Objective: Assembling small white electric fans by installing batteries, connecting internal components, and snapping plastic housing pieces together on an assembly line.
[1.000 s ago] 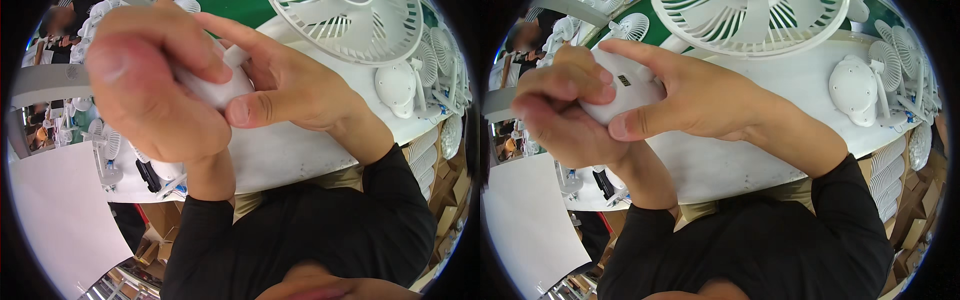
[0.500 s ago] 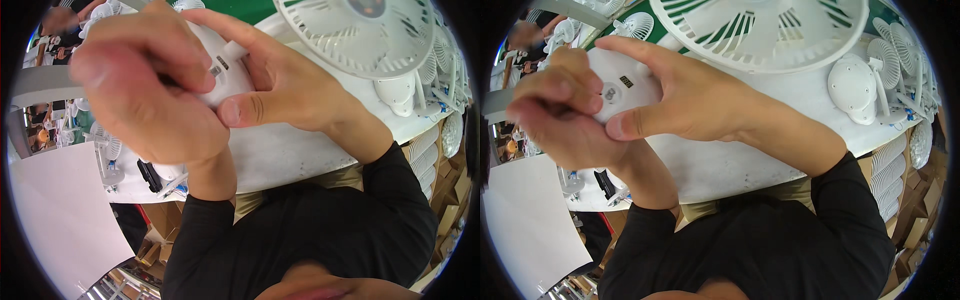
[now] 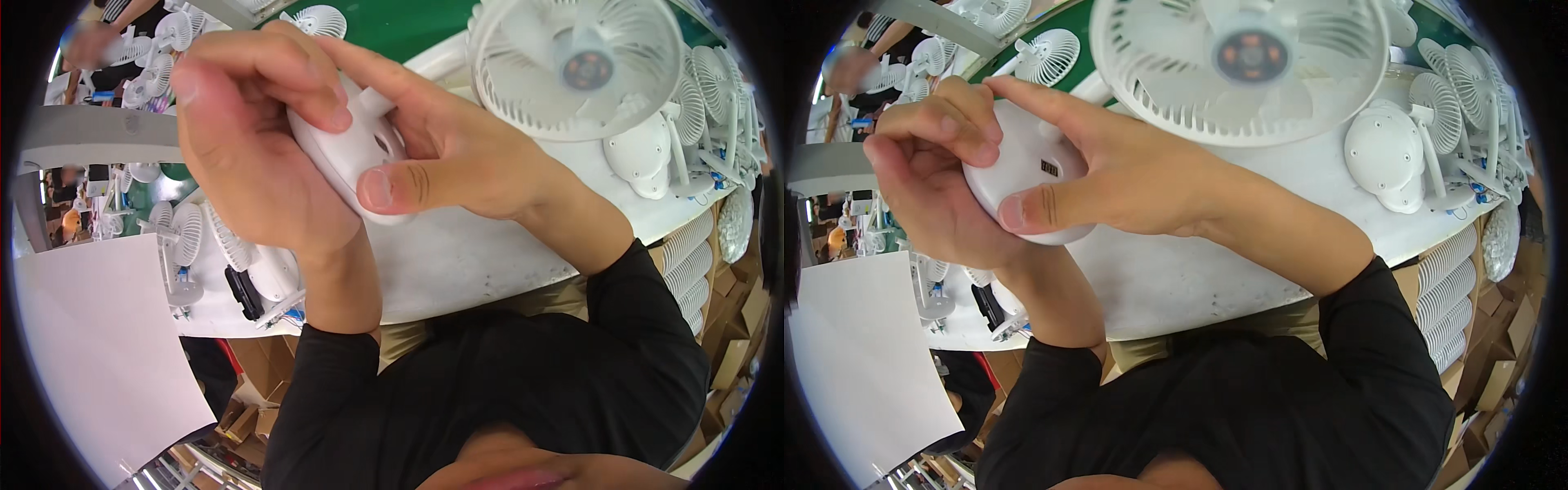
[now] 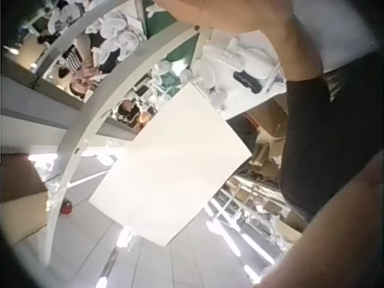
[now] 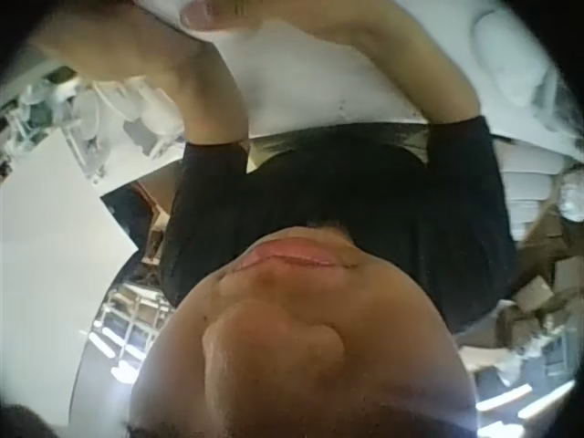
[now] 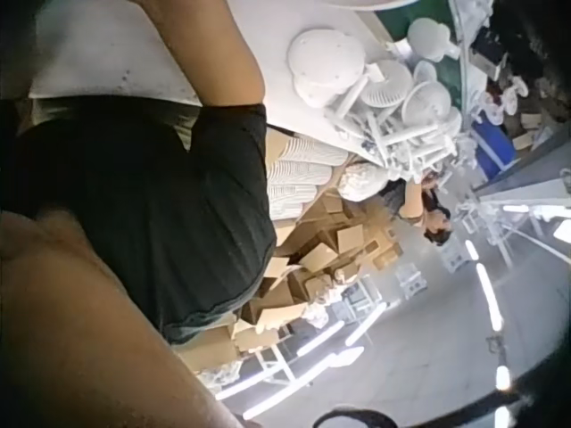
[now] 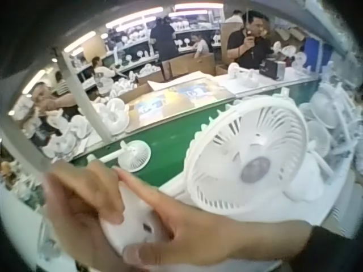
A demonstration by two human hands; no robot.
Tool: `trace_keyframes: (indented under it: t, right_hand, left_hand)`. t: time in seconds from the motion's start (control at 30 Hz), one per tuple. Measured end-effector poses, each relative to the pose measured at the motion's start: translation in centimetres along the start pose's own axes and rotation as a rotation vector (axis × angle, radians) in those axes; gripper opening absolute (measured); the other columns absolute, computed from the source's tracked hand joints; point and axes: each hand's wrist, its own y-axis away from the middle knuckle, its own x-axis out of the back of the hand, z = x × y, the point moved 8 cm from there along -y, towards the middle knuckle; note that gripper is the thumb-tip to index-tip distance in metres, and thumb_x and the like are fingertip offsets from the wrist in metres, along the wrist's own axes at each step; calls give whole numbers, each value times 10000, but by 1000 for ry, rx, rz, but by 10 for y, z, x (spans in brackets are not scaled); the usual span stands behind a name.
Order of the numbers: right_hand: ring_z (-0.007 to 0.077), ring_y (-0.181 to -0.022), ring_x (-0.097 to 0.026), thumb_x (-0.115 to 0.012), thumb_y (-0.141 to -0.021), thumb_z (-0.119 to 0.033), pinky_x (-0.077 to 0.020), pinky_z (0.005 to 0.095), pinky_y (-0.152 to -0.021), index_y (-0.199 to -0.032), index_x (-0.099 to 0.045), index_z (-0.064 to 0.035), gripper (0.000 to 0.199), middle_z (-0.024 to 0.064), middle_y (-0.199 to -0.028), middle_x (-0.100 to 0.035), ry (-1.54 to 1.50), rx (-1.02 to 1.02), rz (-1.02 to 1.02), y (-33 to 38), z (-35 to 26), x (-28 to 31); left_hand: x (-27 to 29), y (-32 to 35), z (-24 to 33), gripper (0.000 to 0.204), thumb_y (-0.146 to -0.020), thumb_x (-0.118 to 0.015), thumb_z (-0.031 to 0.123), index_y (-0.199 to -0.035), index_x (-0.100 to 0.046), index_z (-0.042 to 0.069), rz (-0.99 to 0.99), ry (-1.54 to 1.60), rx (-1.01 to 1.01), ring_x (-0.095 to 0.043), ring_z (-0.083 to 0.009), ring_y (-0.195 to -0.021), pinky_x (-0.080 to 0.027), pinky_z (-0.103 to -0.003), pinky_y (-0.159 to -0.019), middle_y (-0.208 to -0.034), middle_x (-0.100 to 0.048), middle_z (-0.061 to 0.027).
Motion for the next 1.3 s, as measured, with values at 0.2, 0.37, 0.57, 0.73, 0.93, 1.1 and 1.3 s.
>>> trace_keyframes:
  t: [0.2,0.37,0.57,0.73,0.93,1.1,1.3]
  right_hand:
    - [339,-1338,-392,-783,-745,-249,-331,378,-1092,-1534,-196,-18,1010,264,-1466,-373,225,106,-71,-1,-9,-2]
    - [340,-1385,-331,-782,-750,-266,-277,397,-1124,-1544,-170,-35,1029,248,-1514,-314,228,222,-106,-2,-10,-1]
    - [358,-1422,-267,-782,-756,-312,-234,414,-1141,-1556,-121,-48,1071,238,-1562,-220,236,181,-138,-5,-13,-1]
    - [366,-1449,-212,-776,-764,-336,-208,420,-1149,-1560,-85,-49,1092,248,-1579,-164,442,368,-202,-4,-20,0]
    - [379,-1468,-172,-835,-670,-323,-169,486,-1169,-1564,97,-192,1298,217,-1599,-140,889,548,-247,10,-35,-22]
    - [384,-1449,-216,-677,-820,-232,-163,456,-1156,-1566,-10,-61,1015,246,-1575,-191,596,563,-299,9,-25,-23]
    - [359,-1427,-272,-653,-795,-133,-196,416,-1154,-1567,15,-75,1022,234,-1567,-222,497,428,-307,8,-26,-17]
  left_hand:
    - [-12,3,11,488,-1035,-199,358,-883,-555,62,30,-14,-74,-409,-146,-610,-341,-295,-634,-650,-481,-51]
    - [-7,3,-3,531,-1036,-202,401,-864,-558,46,181,17,46,-412,-133,-585,-335,-262,-612,-642,-506,-44]
    - [-5,14,-5,569,-1034,-206,433,-898,-568,16,45,60,-67,-447,-139,-586,-357,-237,-607,-653,-543,-48]
    - [-10,6,-11,542,-1036,-219,424,-951,-555,7,398,13,-41,-467,-158,-590,-391,-256,-616,-652,-543,-52]
    - [-5,9,-7,537,-1034,-240,445,-1035,-535,-4,231,282,64,-487,-171,-576,-434,-271,-607,-655,-553,-64]
    - [-11,11,14,578,-1019,-207,480,-1061,-543,11,-16,250,-288,-414,-127,-592,-432,-314,-692,-567,-488,-27]
    - [-18,10,17,548,-1022,-219,435,-1008,-558,5,169,-71,-88,-413,-128,-566,-437,-300,-695,-550,-475,-20]
